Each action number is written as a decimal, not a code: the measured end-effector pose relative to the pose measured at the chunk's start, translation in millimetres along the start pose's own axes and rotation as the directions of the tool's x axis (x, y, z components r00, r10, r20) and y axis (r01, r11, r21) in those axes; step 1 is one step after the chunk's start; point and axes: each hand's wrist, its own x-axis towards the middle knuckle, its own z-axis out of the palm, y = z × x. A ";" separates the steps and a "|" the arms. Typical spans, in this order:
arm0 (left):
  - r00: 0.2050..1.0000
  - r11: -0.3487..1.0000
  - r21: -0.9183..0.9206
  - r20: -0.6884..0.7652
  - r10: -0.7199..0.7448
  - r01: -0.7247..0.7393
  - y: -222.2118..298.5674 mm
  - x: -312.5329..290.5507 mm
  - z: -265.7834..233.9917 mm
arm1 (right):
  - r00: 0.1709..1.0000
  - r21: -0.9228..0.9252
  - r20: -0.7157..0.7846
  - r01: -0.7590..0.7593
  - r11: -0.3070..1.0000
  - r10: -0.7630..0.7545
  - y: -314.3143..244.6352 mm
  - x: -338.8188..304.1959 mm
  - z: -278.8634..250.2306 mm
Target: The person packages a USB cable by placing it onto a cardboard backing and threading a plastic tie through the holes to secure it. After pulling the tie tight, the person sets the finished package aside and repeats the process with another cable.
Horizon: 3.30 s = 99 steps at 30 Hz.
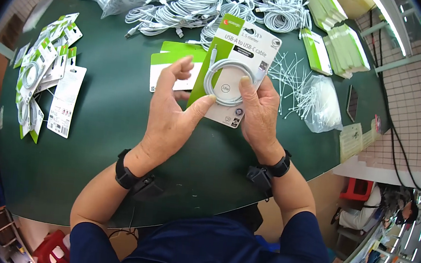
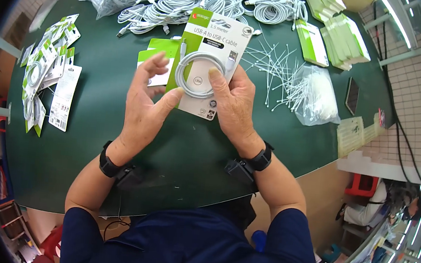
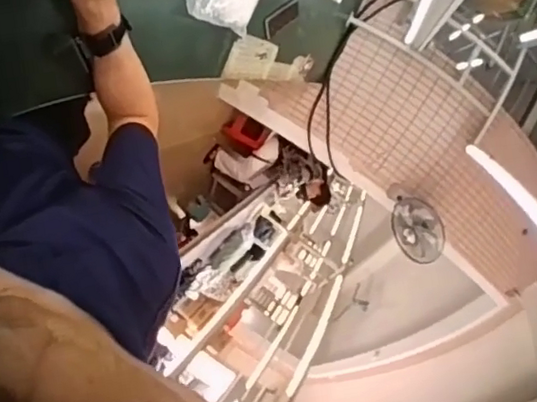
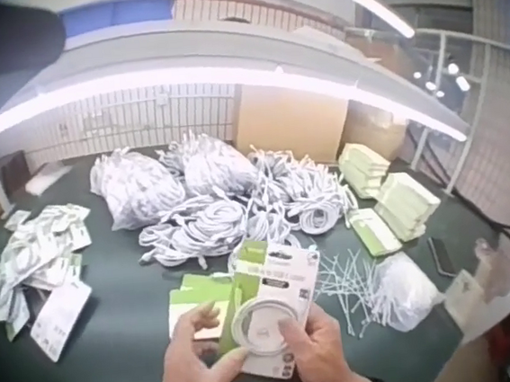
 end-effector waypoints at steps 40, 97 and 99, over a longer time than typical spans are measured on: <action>0.859 0.887 -0.161 0.370 -0.353 0.434 10.0 12.6 -24.4 | 0.970 -0.045 0.186 -0.149 0.988 0.155 -16.6 -6.2 -3.7; 0.753 0.732 0.291 0.489 0.440 -0.617 -5.5 27.6 -38.6 | 0.986 0.071 -0.092 -0.129 0.989 0.136 -28.6 31.2 -57.2; 0.714 0.686 0.295 0.520 0.469 -0.665 -11.8 29.1 -38.1 | 0.978 0.172 -0.056 -0.187 0.967 0.199 -26.6 28.2 -50.9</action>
